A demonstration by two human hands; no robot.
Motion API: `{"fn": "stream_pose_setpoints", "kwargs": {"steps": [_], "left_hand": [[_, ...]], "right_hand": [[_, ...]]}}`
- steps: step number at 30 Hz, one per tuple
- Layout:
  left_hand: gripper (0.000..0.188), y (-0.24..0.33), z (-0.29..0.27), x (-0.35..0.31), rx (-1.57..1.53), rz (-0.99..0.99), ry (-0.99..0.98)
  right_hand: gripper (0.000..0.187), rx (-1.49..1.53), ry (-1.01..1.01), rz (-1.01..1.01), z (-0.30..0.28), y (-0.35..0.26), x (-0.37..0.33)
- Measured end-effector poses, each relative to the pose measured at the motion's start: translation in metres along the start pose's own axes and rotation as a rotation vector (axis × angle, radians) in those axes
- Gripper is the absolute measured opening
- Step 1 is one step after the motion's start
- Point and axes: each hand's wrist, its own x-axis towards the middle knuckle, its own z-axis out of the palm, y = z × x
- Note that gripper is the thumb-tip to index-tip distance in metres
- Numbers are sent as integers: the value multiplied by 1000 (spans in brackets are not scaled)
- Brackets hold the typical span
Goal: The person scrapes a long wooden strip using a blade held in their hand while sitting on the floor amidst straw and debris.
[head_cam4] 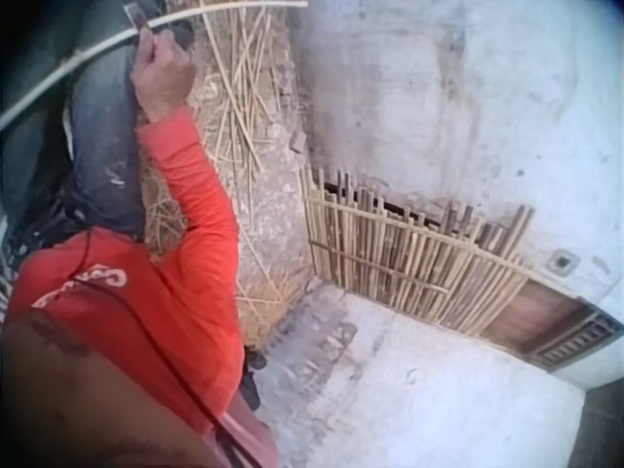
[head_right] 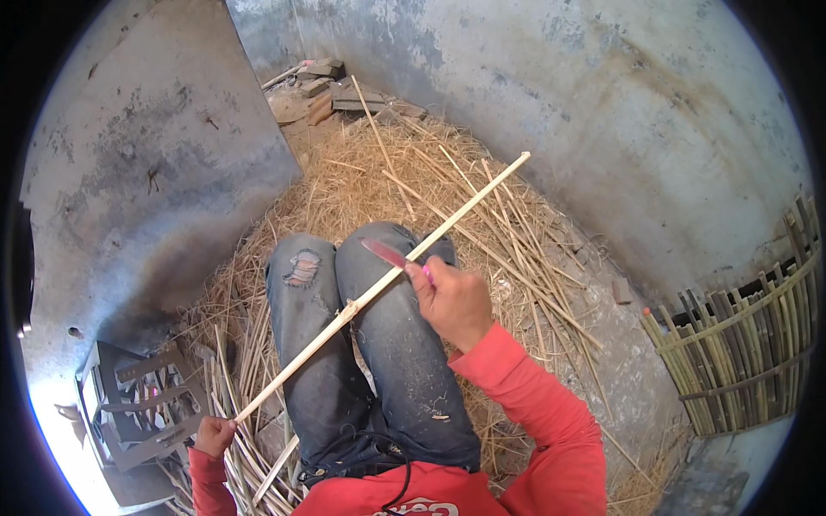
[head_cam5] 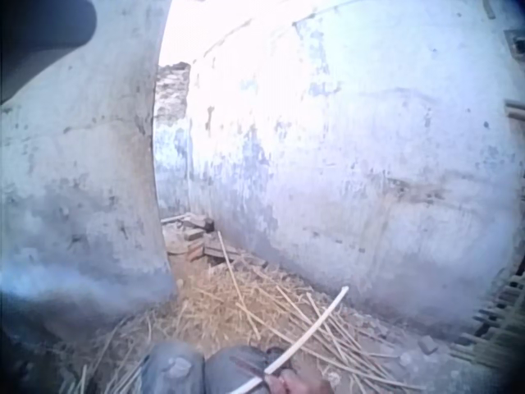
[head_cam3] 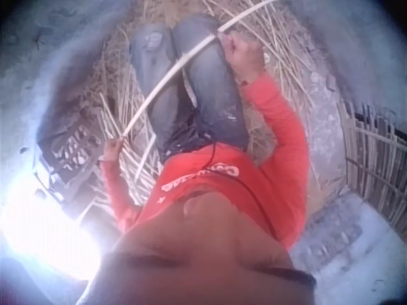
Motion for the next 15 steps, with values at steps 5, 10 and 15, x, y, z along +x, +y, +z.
{"fn": "stream_pose_setpoints", "kwargs": {"steps": [5, 10, 15], "left_hand": [[62, -2, 1, 8, -37, 32, -51], [62, -6, 1, 5, -338, -107, -233], [63, -5, 4, 3, -459, -164, -302]], "right_hand": [[48, -129, 339, 168, -25, 41, 48], [41, -8, -156, -21, -5, -27, -17], [39, -71, -49, 23, -16, -8, 6]]}}
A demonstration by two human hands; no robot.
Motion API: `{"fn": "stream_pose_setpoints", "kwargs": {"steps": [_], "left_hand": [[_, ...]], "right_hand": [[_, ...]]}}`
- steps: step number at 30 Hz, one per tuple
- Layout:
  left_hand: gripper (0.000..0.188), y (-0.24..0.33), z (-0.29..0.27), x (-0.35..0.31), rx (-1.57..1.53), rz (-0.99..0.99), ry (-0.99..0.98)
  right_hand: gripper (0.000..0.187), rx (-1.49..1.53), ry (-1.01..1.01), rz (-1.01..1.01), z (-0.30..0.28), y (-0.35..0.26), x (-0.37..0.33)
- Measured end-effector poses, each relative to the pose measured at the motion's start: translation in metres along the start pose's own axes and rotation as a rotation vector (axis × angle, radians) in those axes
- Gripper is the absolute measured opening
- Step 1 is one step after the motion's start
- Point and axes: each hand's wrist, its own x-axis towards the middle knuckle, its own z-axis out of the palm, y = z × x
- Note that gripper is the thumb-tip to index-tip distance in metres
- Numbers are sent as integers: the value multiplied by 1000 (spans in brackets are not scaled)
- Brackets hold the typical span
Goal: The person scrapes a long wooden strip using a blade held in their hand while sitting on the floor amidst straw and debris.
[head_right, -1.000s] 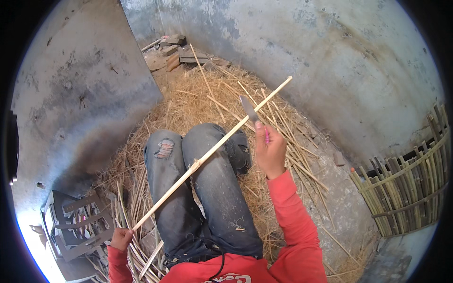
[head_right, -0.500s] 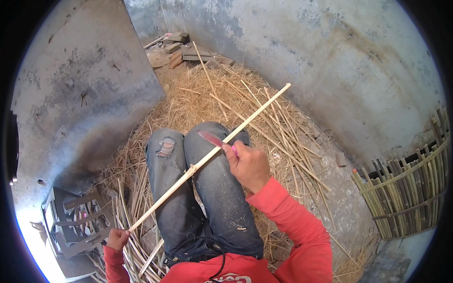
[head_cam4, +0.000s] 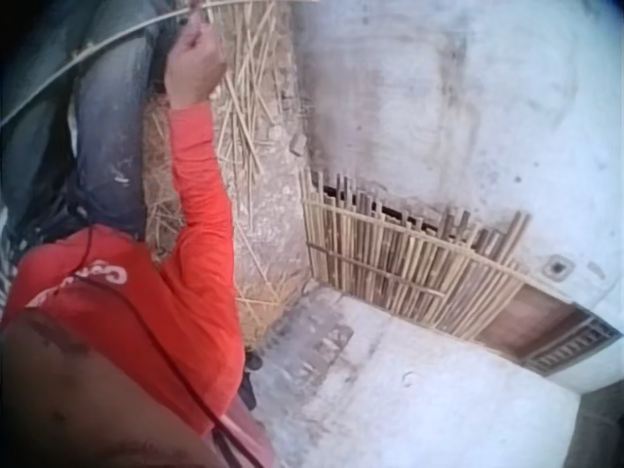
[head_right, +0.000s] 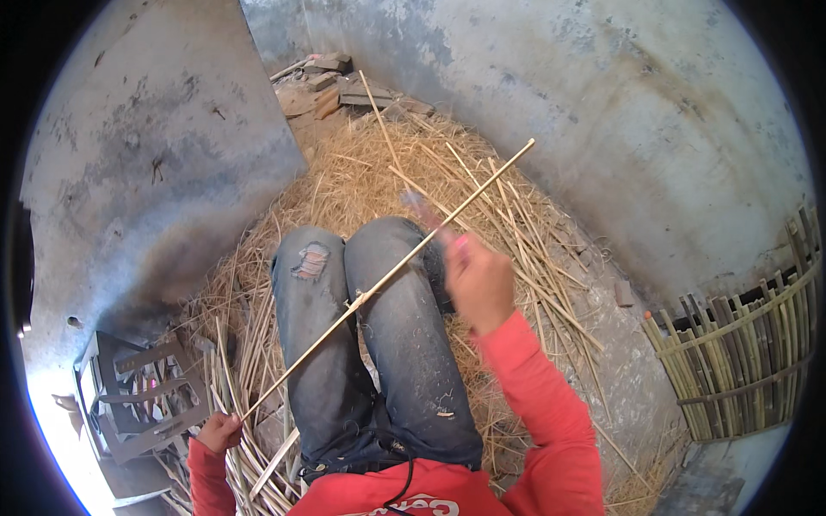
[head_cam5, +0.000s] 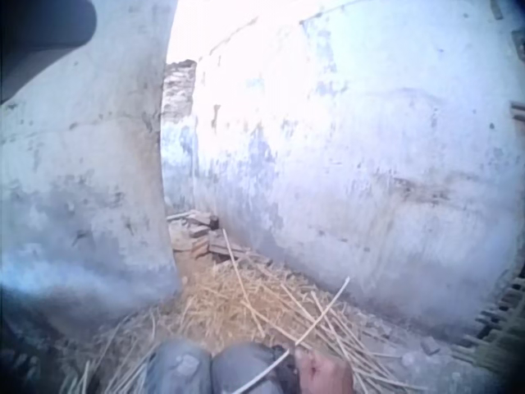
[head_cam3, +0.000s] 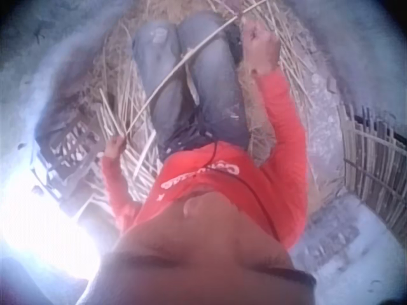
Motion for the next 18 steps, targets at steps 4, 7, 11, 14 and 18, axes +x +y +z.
{"fn": "stream_pose_setpoints", "kwargs": {"steps": [4, 7, 11, 14, 18], "left_hand": [[65, 1, 1, 8, 43, 14, -15], [65, 0, 1, 2, 4, -20, -64], [66, -5, 1, 9, -151, -98, -182], [68, 5, 4, 11, -110, -118, -164], [71, -1, -3, 10, -55, -164, -147]], "right_hand": [[41, 26, -17, 229, -1, -14, -6], [45, 61, -47, -178, 14, -37, -29], [43, 54, 107, 195, -3, 6, 14], [43, -58, 281, 250, -7, 40, 35], [41, 0, 15, 3, 13, -16, 2]]}}
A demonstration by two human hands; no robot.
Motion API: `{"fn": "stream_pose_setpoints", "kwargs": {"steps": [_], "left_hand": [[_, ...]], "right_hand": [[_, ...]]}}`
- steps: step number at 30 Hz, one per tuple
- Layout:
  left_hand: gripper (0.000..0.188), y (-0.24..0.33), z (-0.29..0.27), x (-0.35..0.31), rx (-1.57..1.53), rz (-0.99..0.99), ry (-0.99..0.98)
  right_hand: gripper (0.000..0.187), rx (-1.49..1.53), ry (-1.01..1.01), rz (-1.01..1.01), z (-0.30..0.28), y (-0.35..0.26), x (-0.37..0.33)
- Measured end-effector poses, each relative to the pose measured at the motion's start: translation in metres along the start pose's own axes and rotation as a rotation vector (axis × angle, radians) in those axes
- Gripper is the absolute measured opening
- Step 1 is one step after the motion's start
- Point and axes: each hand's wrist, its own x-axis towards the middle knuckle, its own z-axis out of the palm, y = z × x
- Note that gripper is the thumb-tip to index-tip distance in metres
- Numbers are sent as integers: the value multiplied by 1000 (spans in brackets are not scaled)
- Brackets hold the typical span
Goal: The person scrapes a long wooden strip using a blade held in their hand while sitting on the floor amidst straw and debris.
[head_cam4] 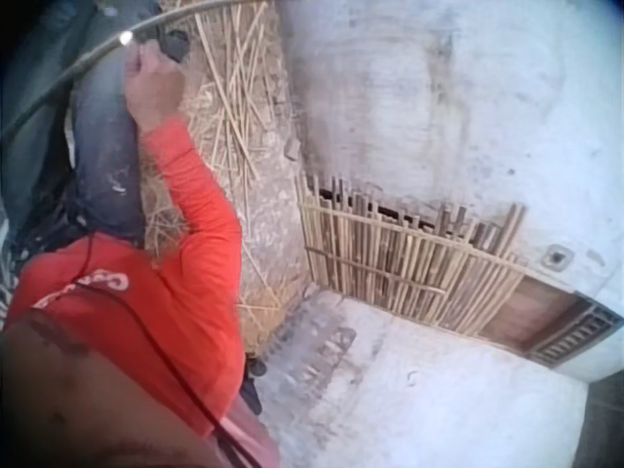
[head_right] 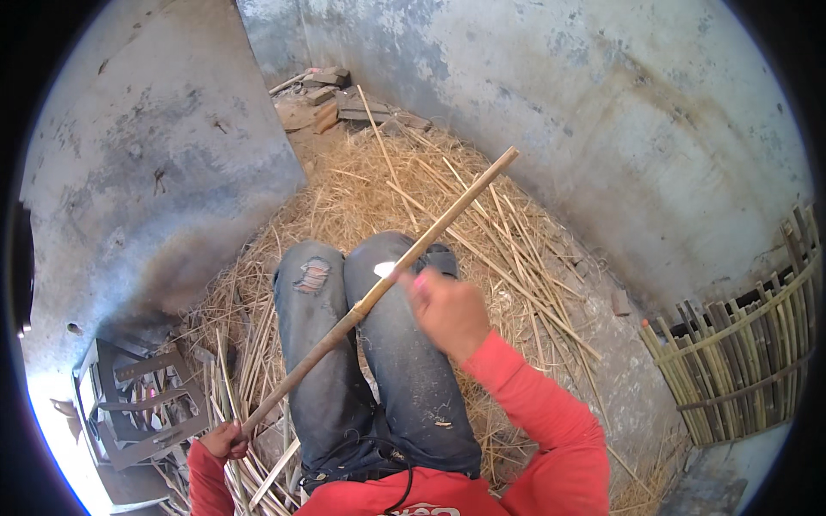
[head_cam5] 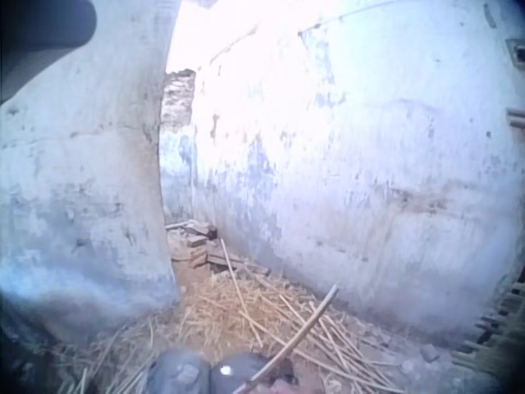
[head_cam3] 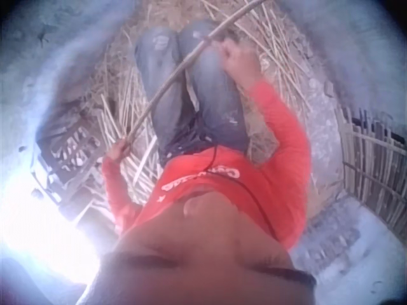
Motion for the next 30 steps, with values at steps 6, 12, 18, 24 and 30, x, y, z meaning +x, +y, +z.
{"fn": "stream_pose_setpoints", "kwargs": {"steps": [6, 12, 18, 24, 30], "left_hand": [[68, -2, -1, 2, 5, 73, 4], [63, -1, -1, 2, 6, 72, 39], [61, -8, -2, -8, -97, 80, 62], [61, -11, -28, 6, 4, 149, -3], [60, -33, -25, 5, -41, 250, 10]], "right_hand": [[42, -189, 166, 203, -25, 68, 60], [38, -63, -18, 28, -15, 29, 31], [39, -57, -110, 32, -9, 14, 17], [46, 40, 361, 419, -58, 142, 105], [31, 718, 271, 364, -38, 63, 104]]}}
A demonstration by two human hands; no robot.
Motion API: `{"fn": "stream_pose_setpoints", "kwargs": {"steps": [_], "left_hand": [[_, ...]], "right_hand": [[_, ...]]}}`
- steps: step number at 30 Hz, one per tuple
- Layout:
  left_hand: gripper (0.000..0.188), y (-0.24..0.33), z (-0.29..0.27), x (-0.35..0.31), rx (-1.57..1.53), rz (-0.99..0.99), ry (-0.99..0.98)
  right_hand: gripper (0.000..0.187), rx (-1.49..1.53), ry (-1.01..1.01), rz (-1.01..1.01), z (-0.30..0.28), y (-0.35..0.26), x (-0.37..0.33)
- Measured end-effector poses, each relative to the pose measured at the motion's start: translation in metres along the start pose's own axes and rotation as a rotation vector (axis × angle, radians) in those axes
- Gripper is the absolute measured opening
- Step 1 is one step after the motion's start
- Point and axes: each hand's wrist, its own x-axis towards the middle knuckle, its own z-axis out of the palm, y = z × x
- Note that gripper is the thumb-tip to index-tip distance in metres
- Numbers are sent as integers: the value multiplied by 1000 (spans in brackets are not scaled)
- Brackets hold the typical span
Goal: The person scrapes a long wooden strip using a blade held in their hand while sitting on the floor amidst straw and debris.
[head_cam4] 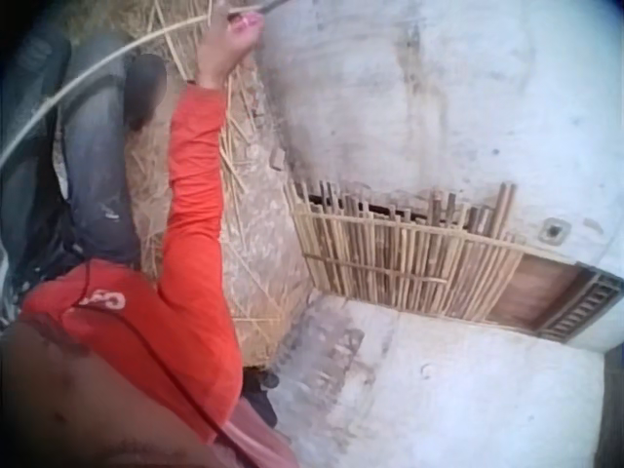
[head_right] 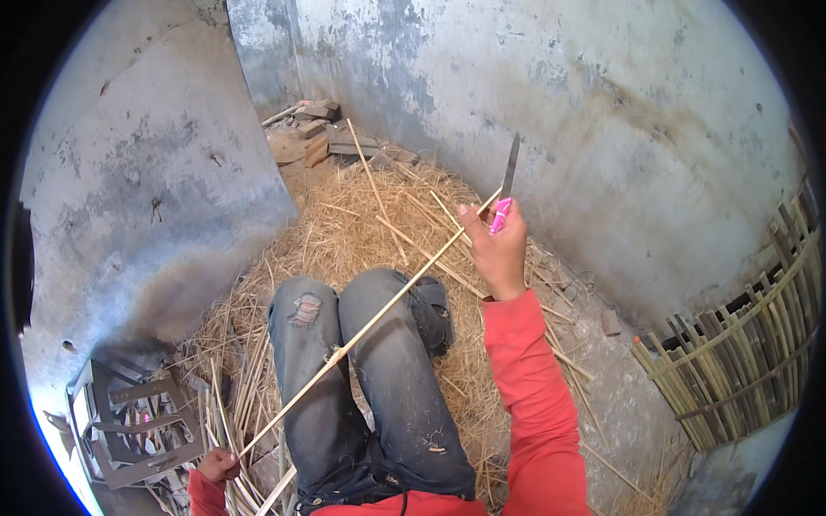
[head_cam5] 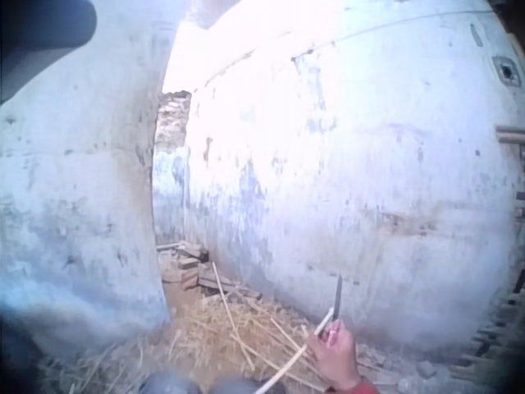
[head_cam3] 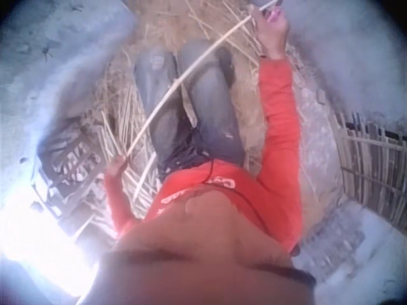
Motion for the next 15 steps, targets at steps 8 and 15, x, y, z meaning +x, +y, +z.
{"fn": "stream_pose_setpoints", "kwargs": {"steps": [8, 15], "left_hand": [[32, 126, 63, 23, -9, 92, -332], [60, 266, 119, 88, -49, 175, -427]], "right_hand": [[30, 182, -246, -54, 50, -51, 40], [30, 445, -502, 86, 99, -100, 76]]}}
